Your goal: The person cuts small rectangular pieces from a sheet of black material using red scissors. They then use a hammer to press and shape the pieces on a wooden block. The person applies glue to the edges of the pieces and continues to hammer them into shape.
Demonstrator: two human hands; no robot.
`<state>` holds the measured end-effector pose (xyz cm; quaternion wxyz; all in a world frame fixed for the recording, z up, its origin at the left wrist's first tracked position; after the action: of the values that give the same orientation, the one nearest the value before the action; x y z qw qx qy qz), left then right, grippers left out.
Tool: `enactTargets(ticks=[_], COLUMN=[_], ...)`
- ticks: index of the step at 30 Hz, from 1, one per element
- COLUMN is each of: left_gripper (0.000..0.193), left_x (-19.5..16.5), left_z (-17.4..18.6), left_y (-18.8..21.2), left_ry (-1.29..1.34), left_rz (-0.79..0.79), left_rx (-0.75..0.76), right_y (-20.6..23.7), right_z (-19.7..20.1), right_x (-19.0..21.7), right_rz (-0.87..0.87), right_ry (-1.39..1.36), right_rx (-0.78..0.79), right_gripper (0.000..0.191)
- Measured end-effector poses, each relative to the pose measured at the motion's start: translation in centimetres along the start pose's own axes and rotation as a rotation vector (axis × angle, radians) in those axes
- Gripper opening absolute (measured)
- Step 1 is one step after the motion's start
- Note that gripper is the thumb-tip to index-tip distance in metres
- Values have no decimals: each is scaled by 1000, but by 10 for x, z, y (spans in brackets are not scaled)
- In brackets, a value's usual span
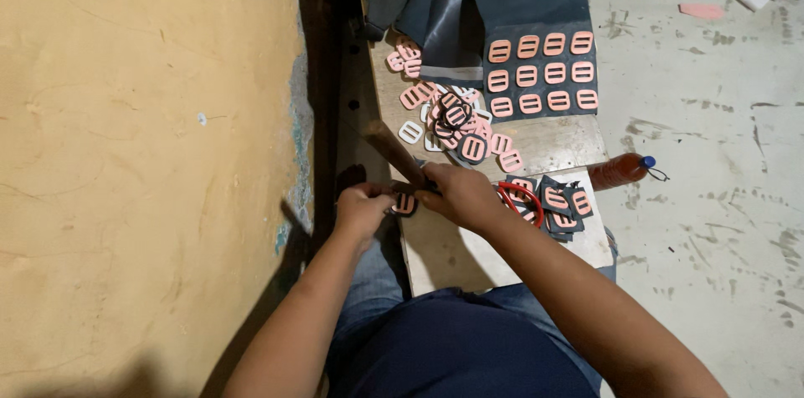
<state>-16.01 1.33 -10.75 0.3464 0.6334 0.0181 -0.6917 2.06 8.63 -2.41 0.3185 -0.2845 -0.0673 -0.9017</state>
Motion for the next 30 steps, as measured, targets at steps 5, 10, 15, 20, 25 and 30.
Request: enactTargets(ticks=[5, 10, 15, 20, 25, 30], left_gripper=[19, 18, 19, 20, 17, 15], left_x=[-16, -8, -4, -9, -9, -8], left_z=[3, 5, 1, 2, 3, 2], left_y=[15, 19, 10, 15, 20, 10], left_ry=[-207, -209, -159, -205, -312, -228], left_rz=[-404, -402, -275, -368, -547, -354], left_rx=[-69, -125, -18, -60, -127, 9], right_y=[-7, 9, 4, -6, 4, -6], right_z=[-2, 2, -1, -4, 6, 6], right_x=[5, 6, 2, 2, -2, 1], right_rz=[20, 114, 29, 4, 104, 88], right_ry=[-24, 29, 21, -17, 26, 16], right_rx=[-14, -81, -34, -30, -11, -21], right_gripper=[32, 31, 32, 37, 34, 34])
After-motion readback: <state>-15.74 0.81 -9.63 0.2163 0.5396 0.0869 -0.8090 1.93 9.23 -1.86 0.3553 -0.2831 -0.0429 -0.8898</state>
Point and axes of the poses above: each hand's wrist, its own y-axis away from the middle knuckle, its own z-axis out of the back of the hand, x = y × z, the point moved 4 cm from there along -y, towards the middle knuckle, and after that the axes turned 8 degrees about -x, right-handed, at the moved point
